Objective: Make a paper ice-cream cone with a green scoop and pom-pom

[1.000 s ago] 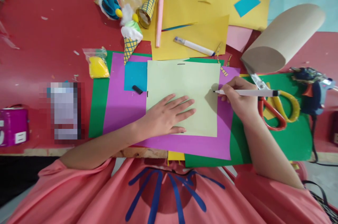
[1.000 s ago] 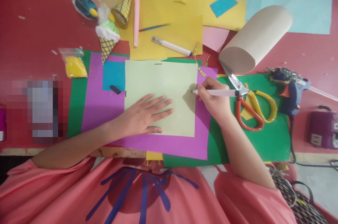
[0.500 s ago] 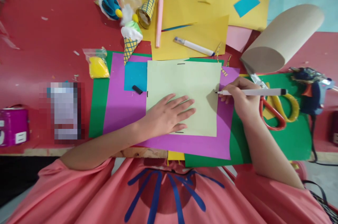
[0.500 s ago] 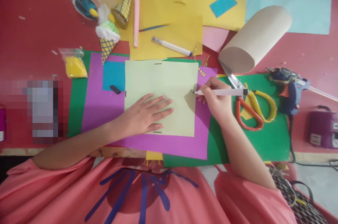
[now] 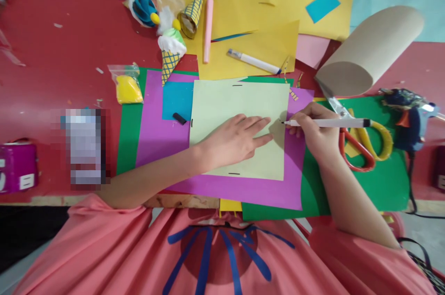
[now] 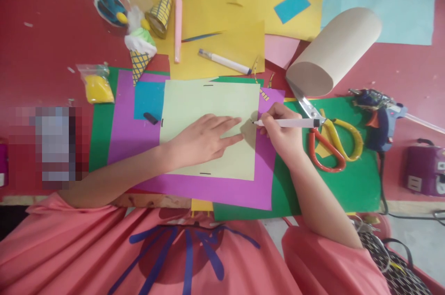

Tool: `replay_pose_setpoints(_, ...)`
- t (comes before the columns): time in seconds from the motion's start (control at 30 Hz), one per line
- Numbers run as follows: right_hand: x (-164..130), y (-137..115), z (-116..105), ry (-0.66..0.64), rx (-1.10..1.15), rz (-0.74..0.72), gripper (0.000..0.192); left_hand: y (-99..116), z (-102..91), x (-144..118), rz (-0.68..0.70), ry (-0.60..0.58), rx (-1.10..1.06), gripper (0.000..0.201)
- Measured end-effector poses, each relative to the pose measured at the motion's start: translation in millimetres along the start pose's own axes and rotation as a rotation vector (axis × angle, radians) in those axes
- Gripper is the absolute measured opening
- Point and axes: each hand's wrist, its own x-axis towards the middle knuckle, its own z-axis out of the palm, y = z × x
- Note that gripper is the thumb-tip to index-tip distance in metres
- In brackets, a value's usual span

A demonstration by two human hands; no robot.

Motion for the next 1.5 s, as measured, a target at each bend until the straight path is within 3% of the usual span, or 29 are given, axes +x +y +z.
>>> replay_pose_setpoints(0.33,-1.0,-3.2,1.8,0.012,-0.153,-0.052,0.021,2.1,1.4,0.4,-0.005,0.031,0.033,0.047)
replay_pose_setpoints(0.6,-1.8,-4.5,-2.6,-0.110,-0.231,-0.085,0.021,2.2,-0.2,0.2,-0.004,0.027,0.030,0.048)
replay_pose_setpoints(0.8,-1.5,-0.7,-5.3,0.043,0.172,-0.089,0.016,1.4,-0.1,-0.3,-0.043,-0.037,0.015,0.048)
replay_pose_setpoints(0.93,-6.4,-8.5,-7.7,0.069,0.127,-0.087,0.038,0.6,-5.8,-7.9,-0.043,0.006,-0.004,0.052)
replay_pose_setpoints(1.03,-15.9,-14.4,-12.1,0.025,0.038,-0.060,0.039,-4.6,-17.6,-26.1,-0.077,0.061,-0.042,0.050)
replay_pose_setpoints(1.17,-29.4,-9.9,-19.3,-0.020,0.139,-0.028,0.043,-16.6,-26.1,-54.2,-0.216,0.097,-0.082,0.041)
replay_pose_setpoints(1.33,-45.0,-2.0,-16.4,-0.027,0.274,-0.006,0.027,-19.6,-7.5,-60.7,-0.028,0.022,-0.084,0.048)
replay_pose_setpoints(1.5,-71.5,-13.9,4.5,-0.301,0.080,0.052,0.017,-14.8,9.5,-49.8,-0.031,-0.023,-0.019,0.055)
